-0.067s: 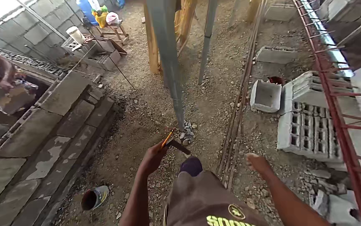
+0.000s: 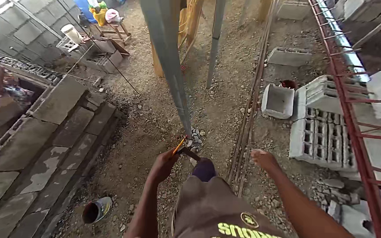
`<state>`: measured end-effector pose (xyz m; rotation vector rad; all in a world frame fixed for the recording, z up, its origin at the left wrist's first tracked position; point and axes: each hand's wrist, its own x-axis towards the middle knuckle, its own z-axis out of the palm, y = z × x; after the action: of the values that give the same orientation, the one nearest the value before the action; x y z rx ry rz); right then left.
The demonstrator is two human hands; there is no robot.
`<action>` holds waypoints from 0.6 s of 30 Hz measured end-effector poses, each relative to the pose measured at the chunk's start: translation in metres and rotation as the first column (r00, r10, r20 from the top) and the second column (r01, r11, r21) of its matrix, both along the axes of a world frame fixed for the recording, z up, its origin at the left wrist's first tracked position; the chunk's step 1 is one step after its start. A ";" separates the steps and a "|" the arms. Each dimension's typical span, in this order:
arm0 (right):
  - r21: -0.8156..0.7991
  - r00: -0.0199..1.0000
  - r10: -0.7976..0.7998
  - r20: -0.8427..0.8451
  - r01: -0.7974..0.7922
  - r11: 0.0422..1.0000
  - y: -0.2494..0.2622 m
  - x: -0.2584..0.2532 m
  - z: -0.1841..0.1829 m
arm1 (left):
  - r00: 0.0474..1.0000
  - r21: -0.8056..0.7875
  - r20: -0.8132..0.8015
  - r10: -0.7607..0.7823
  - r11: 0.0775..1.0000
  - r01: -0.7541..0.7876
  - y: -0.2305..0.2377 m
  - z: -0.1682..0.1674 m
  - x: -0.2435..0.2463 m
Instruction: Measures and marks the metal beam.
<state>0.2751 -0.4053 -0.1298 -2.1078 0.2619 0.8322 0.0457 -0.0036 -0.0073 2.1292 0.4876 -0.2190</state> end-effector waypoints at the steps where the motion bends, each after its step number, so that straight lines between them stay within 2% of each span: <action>1: 0.023 0.999 0.046 0.012 -0.046 0.999 0.023 0.026 0.011 | 1.000 0.013 0.002 -0.021 1.000 0.021 -0.004 -0.003 0.023; 5: 0.092 0.956 0.288 0.057 -0.292 0.952 0.095 0.129 0.019 | 0.990 0.008 0.080 -0.120 0.993 0.120 -0.024 -0.024 0.124; 9: 0.056 0.925 0.377 0.037 -0.379 0.924 0.138 0.227 0.011 | 0.983 0.001 0.093 -0.156 0.988 0.156 -0.033 -0.039 0.220; 11: 0.039 0.904 0.426 0.025 -0.427 0.904 0.149 0.274 0.010 | 0.982 0.010 0.127 -0.141 0.990 0.140 -0.031 -0.038 0.261; 14: 0.051 0.913 0.409 -0.003 -0.408 0.911 0.161 0.327 0.009 | 0.987 0.032 0.124 -0.102 0.995 0.098 -0.025 -0.028 0.302; 18: 0.065 0.860 0.507 -0.050 -0.504 0.861 0.202 0.380 0.002 | 0.994 0.063 0.087 0.063 0.996 -0.068 -0.016 -0.005 0.336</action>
<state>0.6555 -0.2029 -0.1274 -2.1309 -0.2983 1.1989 0.3817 -0.0200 -0.0120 2.1729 0.5203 -0.0761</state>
